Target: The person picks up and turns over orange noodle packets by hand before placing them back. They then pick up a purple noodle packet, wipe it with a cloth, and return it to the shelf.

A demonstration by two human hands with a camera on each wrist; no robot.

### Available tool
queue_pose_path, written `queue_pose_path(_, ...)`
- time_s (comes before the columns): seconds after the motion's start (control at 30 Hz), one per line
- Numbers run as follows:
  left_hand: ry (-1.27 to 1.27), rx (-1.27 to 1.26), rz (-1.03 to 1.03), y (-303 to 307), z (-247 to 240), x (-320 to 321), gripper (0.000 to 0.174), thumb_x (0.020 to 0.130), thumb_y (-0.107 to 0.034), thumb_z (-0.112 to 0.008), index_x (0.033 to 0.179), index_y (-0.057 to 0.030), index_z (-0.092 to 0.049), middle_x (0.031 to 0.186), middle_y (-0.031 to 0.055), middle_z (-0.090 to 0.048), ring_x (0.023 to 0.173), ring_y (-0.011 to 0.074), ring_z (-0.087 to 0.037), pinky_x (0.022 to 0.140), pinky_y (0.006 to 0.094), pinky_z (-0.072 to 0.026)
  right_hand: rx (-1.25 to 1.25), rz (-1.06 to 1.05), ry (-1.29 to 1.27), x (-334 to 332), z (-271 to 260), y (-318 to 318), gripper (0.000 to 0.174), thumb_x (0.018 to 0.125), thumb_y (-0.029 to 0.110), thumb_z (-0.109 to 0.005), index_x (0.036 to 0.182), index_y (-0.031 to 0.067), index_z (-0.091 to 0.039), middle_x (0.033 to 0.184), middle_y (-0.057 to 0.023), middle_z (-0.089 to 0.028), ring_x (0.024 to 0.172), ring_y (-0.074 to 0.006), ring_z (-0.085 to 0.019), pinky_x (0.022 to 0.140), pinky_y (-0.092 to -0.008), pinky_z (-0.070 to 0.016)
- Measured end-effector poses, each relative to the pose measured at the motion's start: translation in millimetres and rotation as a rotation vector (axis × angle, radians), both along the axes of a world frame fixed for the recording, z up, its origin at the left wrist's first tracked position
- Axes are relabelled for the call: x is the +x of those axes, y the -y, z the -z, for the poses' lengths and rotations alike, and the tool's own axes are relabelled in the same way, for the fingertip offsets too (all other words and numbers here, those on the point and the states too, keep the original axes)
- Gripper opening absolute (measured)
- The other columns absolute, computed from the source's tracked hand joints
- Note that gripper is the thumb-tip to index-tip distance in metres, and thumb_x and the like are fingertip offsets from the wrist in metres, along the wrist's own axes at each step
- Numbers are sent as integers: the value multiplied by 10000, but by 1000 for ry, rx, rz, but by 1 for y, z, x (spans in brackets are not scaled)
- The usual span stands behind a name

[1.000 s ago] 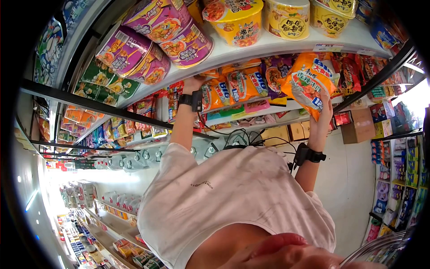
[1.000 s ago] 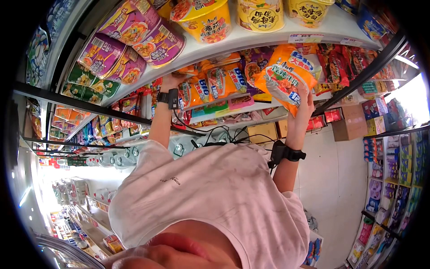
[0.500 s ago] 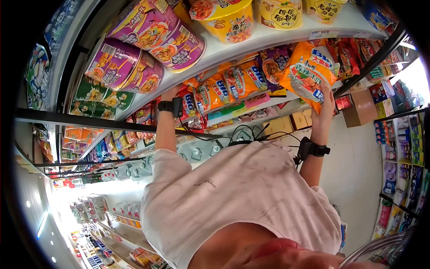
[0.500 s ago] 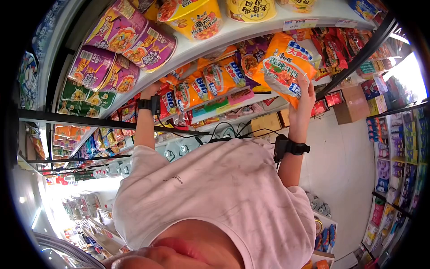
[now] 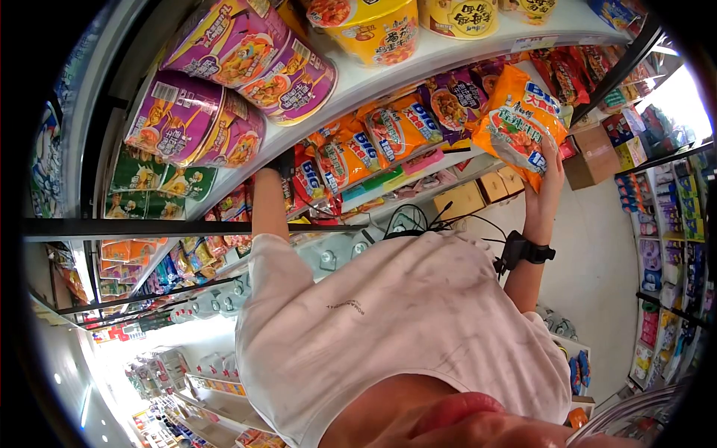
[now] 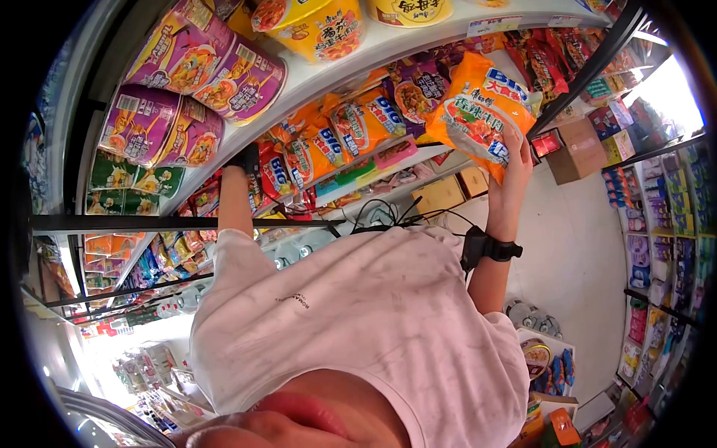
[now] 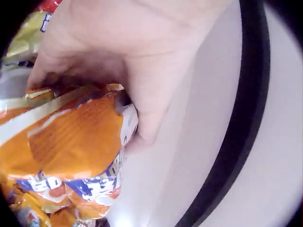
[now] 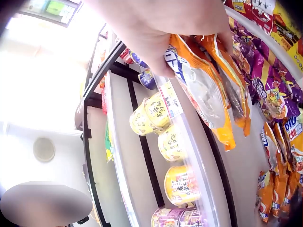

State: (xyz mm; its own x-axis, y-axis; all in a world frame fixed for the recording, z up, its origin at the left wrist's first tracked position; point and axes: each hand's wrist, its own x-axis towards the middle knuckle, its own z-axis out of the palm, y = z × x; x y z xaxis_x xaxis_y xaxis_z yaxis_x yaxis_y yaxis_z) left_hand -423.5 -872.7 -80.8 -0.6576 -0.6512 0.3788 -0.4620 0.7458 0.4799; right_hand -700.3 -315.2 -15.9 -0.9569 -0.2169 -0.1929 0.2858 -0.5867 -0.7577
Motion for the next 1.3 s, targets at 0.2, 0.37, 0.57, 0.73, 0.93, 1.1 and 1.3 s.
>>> queue_pose_path(0.2, -117, 231, 14, -3, 3, -13, 455, 866, -347, -730, 1197, -44, -657, 1014, 90, -709, 805, 253, -655, 722, 373, -523, 22, -21, -3, 3, 9, 0, 392, 936, 211, -680, 1268, 24, -589, 1203, -70, -648, 1077, -184, -655, 927, -353, -536)
queue_pose_path(0.37, -155, 410, 77, -37, 8, -28, 469, 866, -367, -730, 1199, -45, -656, 1010, 86, -709, 797, 247, -651, 718, 372, -521, 46, 0, -9, 8, 2, 3, 411, 938, 227, -680, 1275, 10, -585, 1233, -83, -637, 1109, -185, -640, 943, -350, -525)
queue_pose_path(0.57, -89, 622, 177, -84, 15, -59, 486, 866, -391, -729, 1200, -45, -656, 1005, 81, -708, 788, 239, -646, 713, 370, -518, 71, -35, -4, 8, -3, 9, 434, 933, 241, -683, 1283, 4, -584, 1237, -83, -633, 1122, -188, -633, 938, -339, -522)
queue_pose_path(0.73, 56, 710, 217, -96, 14, -84, 500, 867, -410, -728, 1202, -46, -656, 1001, 77, -707, 781, 233, -642, 710, 368, -516, 71, -58, 15, 12, -6, 14, 426, 937, 251, -676, 1288, 28, -588, 1245, -70, -631, 1135, -179, -622, 949, -342, -509)
queue_pose_path(0.93, 64, 297, 288, -67, 50, -86, 619, 832, -496, -744, 1234, -38, -633, 1155, 126, -682, 1004, 242, -642, 869, 355, -501, 51, -100, 14, 13, -20, 13, 396, 936, 261, -669, 1273, 63, -607, 1237, -40, -630, 1170, -168, -597, 988, -356, -471)
queue_pose_path(1.1, 204, -121, 210, -195, -56, -107, 574, 857, -459, -706, 1257, -61, -599, 1190, 187, -645, 1065, 354, -625, 897, 417, -498, 46, -78, 1, 13, -27, 1, 412, 920, 268, -689, 1270, 66, -608, 1220, -37, -639, 1155, -166, -609, 963, -368, -491)
queue_pose_path(1.3, -110, 8, 325, -260, -58, -125, 521, 934, -302, -663, 1362, -38, -529, 1253, 243, -616, 1124, 388, -618, 932, 440, -482, 18, -76, -45, -3, -3, -19, 404, 927, 188, -691, 1258, -9, -567, 1157, -97, -657, 1008, -171, -673, 862, -312, -553)
